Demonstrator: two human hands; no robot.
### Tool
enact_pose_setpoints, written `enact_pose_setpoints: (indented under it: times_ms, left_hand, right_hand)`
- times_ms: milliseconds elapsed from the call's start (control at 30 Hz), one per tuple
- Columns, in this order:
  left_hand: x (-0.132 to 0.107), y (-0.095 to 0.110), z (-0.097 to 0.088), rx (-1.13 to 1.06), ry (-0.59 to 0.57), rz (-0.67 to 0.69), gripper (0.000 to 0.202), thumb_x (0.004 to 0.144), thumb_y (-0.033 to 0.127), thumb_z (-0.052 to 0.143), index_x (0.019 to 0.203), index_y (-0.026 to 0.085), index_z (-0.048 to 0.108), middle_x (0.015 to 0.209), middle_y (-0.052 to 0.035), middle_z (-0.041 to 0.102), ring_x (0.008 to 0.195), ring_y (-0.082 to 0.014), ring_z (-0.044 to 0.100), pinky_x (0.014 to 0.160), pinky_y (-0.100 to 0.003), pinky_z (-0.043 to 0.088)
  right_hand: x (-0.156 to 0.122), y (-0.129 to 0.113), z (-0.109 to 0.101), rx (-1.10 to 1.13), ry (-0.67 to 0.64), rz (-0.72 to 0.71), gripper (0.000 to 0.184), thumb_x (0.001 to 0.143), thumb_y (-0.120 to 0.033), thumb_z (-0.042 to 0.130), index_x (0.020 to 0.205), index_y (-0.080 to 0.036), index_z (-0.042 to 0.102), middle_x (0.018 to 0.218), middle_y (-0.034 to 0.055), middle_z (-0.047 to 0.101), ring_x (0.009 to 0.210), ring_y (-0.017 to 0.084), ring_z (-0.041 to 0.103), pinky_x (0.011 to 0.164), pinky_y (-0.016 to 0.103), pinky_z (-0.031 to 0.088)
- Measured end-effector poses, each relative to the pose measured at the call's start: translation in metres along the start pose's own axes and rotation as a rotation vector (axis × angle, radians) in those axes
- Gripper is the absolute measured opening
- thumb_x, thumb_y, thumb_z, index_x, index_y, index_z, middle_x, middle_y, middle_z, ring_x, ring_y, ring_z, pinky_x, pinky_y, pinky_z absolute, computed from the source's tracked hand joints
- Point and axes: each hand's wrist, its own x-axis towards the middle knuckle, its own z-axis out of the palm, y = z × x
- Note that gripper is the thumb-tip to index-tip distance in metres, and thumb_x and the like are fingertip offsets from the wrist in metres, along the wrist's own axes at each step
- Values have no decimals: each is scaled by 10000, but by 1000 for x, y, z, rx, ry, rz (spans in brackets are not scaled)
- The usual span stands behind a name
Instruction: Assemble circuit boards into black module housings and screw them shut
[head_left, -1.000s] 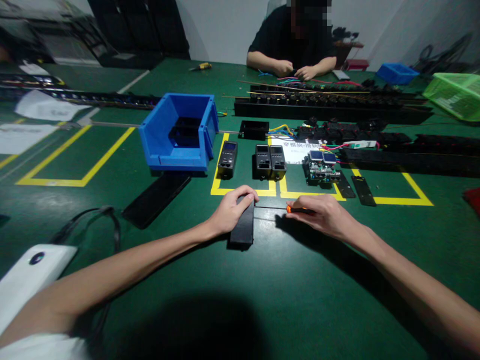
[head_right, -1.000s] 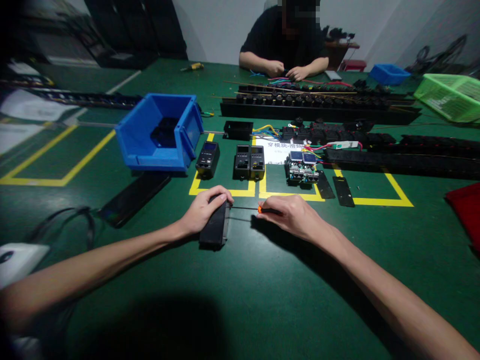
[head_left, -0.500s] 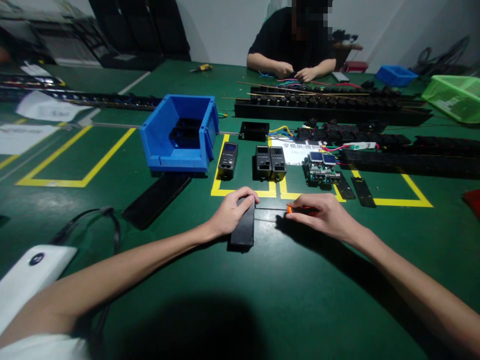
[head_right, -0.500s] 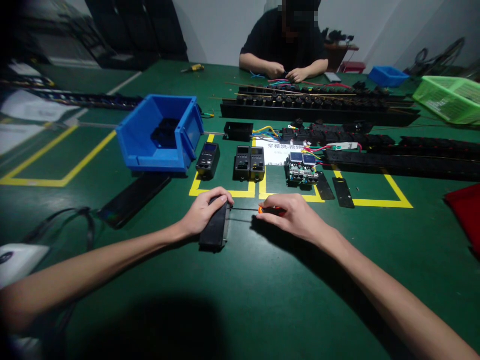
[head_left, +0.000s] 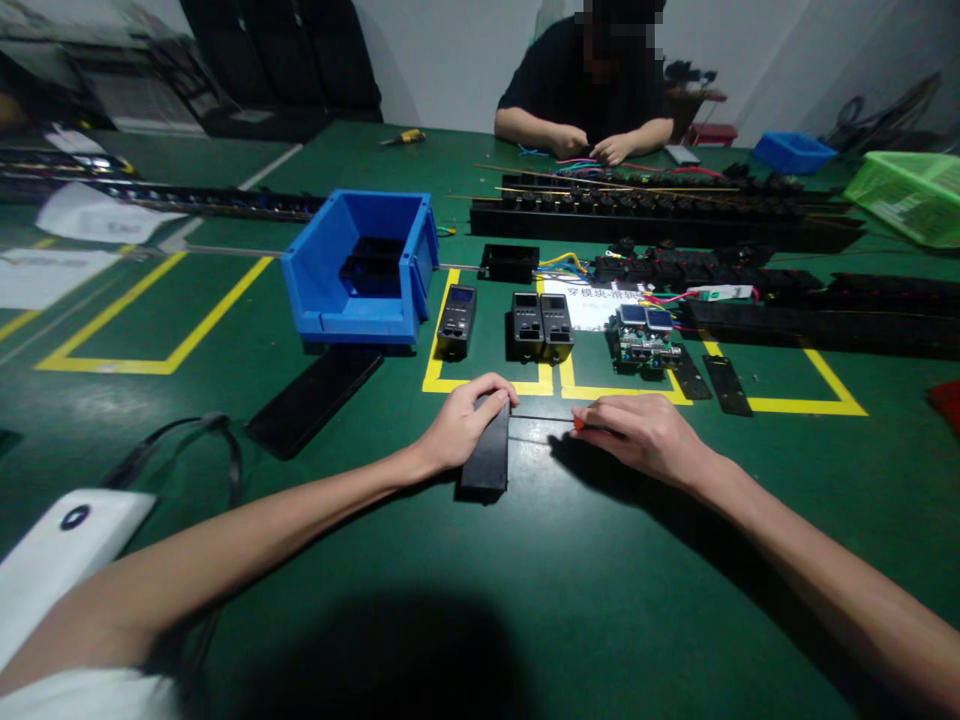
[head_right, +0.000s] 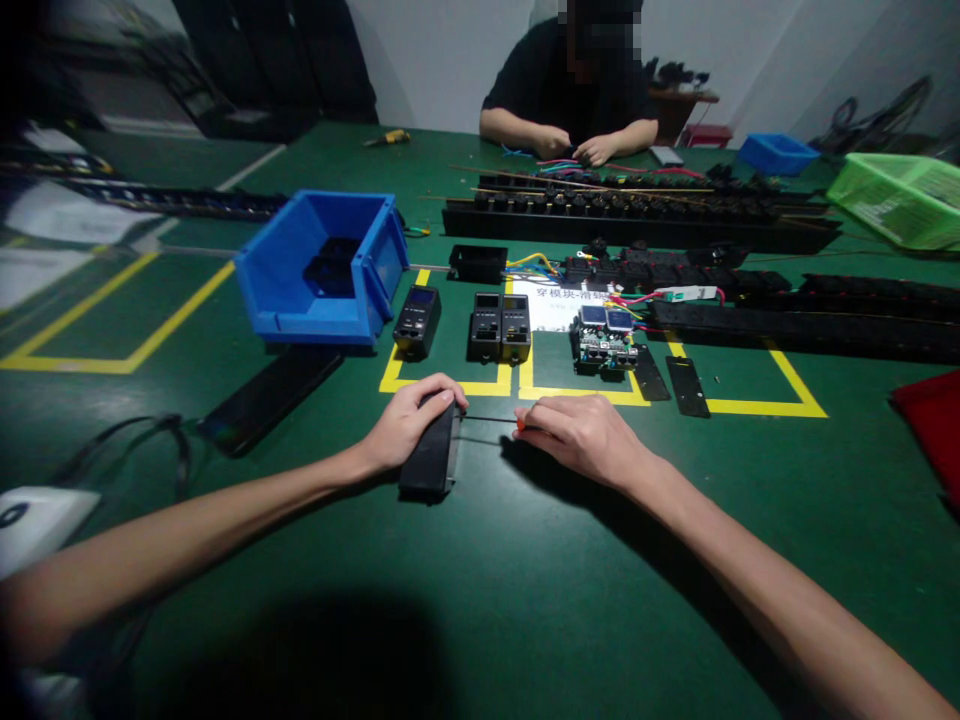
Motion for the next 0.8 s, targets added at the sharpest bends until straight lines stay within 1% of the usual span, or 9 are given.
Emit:
enact_pose_setpoints:
  times_ms: [167, 300, 400, 500, 667, 800]
  left_hand:
    - [1, 1, 0, -4, 1, 0, 247, 955, 308, 453, 876, 154, 629, 889, -36, 639, 889, -176, 585, 859, -295, 419]
    - [0, 2, 0, 0, -1, -4, 244, 956, 302, 452, 880, 153, 629, 894, -37, 639, 895, -176, 587, 861, -295, 418]
    - [0, 3, 0, 2, -6, -4, 245, 956, 299, 448, 881, 152, 629, 895, -38, 639, 898, -177, 588, 861, -296, 420]
    - [0, 3, 0, 9, -8, -5, 246, 954, 299, 446, 881, 154, 630, 900, -42, 641, 905, -182, 590, 864, -301, 423]
    - [0, 4, 0, 13, -13, -9, 245, 951, 298, 448, 881, 154, 633, 904, -47, 647, 909, -187, 595, 874, -308, 430]
    - [-1, 4, 0, 18, -16, -7, 248, 951, 297, 442, 882, 156, 634, 913, -51, 653, 922, -192, 597, 887, -317, 434]
  right_hand:
    - [2, -4, -3, 215, -64, 161, 239, 938, -343, 589, 822, -149, 666, 784, 82, 726, 630, 150, 656, 549, 244, 428]
    - [3, -4, -6, 360, -111, 304, 270, 903, -415, 626, 896, -153, 687, 887, 97, 746, 699, 172, 679, 576, 252, 452]
    - [6, -5, -8, 456, -131, 389, 293, 885, -443, 640, 928, -160, 708, 923, 86, 745, 770, 185, 682, 626, 260, 472]
    - [10, -7, -9, 558, -137, 462, 307, 862, -457, 662, 902, -157, 715, 871, 64, 734, 783, 182, 667, 643, 258, 467]
    - [14, -11, -10, 701, -148, 573, 326, 833, -466, 687, 844, -141, 701, 744, 30, 678, 656, 136, 593, 573, 242, 422]
    - [15, -13, -12, 796, -162, 608, 316, 824, -456, 694, 838, -140, 688, 726, 26, 670, 609, 120, 572, 551, 241, 428]
